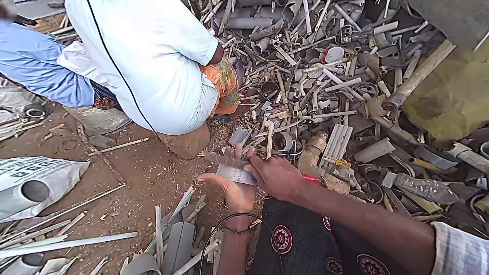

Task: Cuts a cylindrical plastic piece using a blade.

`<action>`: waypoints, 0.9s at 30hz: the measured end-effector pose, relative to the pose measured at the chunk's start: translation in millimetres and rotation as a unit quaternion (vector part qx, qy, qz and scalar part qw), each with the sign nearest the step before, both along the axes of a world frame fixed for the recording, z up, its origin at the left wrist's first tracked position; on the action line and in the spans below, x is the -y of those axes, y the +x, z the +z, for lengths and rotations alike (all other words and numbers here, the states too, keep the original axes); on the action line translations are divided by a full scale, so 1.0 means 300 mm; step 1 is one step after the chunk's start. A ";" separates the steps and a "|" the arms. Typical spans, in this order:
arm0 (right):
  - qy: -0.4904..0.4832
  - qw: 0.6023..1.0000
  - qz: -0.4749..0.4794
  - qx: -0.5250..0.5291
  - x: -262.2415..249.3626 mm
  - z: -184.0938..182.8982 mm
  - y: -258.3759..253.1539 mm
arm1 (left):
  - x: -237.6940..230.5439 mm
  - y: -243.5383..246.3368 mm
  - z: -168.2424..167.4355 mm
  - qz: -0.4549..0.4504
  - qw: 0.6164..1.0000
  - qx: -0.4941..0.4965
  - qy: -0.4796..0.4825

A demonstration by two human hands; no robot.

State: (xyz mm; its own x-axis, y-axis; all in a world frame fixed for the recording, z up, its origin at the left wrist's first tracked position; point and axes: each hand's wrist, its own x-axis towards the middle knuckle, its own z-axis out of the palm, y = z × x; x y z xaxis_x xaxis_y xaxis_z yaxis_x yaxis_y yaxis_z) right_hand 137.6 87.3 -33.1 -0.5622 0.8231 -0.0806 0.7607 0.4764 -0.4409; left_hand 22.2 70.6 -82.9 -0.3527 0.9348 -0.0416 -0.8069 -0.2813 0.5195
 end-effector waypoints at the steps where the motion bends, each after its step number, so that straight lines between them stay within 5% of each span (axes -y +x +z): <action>1: 0.010 1.000 0.016 0.025 0.012 -0.004 -0.003 | 0.002 0.000 -0.001 0.000 1.000 -0.016 -0.003; 13: -0.014 0.996 0.039 0.084 0.030 0.027 -0.048 | -0.007 -0.024 -0.009 0.022 0.997 0.019 -0.067; 27: 0.055 0.993 0.047 0.093 0.023 0.015 0.010 | 0.009 -0.062 0.018 0.011 0.997 0.073 -0.028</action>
State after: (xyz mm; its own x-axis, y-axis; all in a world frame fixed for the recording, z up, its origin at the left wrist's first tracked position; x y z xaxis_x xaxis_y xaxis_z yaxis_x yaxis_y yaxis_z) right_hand 140.7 80.4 -28.5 -0.6205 0.7774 -0.1027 0.7742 0.5866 -0.2377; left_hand 3.6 68.0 -77.4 -0.3603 0.9214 -0.1455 -0.8689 -0.2747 0.4117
